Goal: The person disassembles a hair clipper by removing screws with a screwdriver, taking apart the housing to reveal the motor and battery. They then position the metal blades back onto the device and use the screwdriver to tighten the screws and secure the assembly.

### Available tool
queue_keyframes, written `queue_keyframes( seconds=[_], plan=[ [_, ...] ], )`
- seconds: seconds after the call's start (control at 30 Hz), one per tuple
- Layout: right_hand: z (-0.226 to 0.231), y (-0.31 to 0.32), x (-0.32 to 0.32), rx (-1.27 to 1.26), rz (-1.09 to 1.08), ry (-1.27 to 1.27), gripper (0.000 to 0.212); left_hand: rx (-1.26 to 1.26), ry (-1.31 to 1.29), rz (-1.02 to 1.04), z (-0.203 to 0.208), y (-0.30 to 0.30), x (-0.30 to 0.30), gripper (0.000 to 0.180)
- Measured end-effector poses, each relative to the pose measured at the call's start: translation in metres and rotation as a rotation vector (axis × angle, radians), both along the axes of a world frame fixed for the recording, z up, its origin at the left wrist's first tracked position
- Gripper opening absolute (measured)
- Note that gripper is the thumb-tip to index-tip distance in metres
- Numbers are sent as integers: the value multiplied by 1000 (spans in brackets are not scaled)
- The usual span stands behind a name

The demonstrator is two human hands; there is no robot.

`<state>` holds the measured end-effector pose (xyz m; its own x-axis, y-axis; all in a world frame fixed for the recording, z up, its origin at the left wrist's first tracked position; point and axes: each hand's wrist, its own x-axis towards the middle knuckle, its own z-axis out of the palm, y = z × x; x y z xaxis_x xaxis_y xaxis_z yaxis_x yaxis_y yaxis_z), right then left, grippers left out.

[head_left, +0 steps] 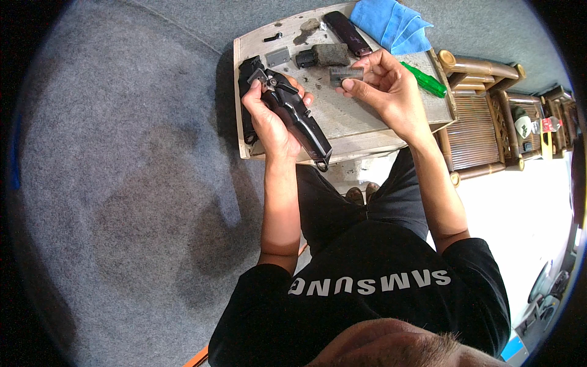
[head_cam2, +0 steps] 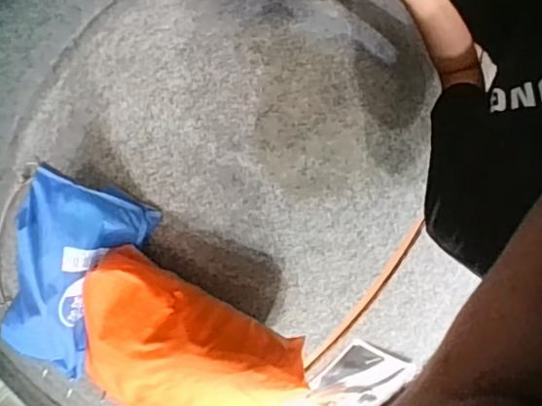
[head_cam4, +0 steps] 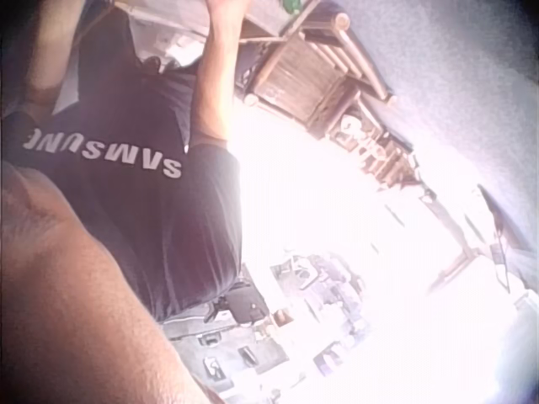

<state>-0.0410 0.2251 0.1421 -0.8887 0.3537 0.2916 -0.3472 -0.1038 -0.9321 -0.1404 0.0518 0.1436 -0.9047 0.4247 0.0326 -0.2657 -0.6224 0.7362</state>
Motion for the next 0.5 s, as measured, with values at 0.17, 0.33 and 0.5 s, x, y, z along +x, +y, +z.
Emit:
queue_keyframes(
  seconds=[0.17, 0.33, 0.5],
  plan=[
    [-5, 1, -2, 88, -21, -63, 20, -30, -8, 23, 0, 1, 1, 43],
    [-6, -3, -2, 43, -24, 26, 18, -135, -18, -10, -2, 3, 3, 49],
    [-3, -1, -1, -167, 17, 28, 16, -354, 58, -103, -5, 0, 3, 42]
  ],
)
